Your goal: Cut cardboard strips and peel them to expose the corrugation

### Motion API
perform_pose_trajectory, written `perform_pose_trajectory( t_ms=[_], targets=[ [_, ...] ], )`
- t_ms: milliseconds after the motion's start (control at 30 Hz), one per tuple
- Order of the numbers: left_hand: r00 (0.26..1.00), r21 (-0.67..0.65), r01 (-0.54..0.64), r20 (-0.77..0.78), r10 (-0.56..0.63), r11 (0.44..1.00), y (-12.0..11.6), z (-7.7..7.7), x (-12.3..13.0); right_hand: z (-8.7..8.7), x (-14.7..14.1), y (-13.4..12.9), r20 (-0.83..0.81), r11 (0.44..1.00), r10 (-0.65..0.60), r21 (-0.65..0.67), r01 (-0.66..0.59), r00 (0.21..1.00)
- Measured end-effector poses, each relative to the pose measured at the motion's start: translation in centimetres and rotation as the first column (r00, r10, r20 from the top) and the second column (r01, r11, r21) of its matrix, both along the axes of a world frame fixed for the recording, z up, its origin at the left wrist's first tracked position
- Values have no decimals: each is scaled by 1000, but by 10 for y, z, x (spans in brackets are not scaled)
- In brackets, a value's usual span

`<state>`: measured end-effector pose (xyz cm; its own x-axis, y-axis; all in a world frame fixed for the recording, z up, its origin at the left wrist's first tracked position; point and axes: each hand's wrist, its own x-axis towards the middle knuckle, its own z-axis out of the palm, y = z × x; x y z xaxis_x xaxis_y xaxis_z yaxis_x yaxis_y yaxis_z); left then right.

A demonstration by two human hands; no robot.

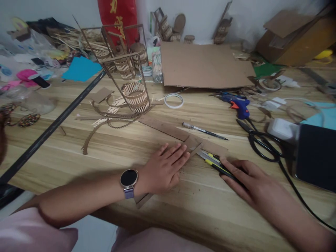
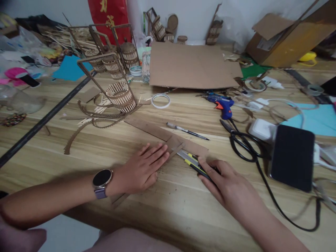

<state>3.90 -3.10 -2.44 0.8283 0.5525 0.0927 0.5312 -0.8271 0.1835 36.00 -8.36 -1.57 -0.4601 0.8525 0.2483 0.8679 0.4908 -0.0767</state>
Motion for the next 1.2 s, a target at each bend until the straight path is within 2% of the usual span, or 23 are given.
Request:
perform_pose_trajectory(
  t_ms=[300, 667, 1200],
  targets=[
    [1000, 20, -3, 11, 2, 1000, 0, -2, -1, -4, -6, -10, -40, 999, 8, 38, -7, 999],
    [1000, 39, -13, 0, 13, 999, -1, -3, -2, 7, -19, -19, -24, 994, 81, 74, -79, 996],
    [999, 15, -14, -32, 15, 1000, 2, -2, -1, 7, -28, -32, -31, 995, 64, 81, -61, 997]
  ],
)
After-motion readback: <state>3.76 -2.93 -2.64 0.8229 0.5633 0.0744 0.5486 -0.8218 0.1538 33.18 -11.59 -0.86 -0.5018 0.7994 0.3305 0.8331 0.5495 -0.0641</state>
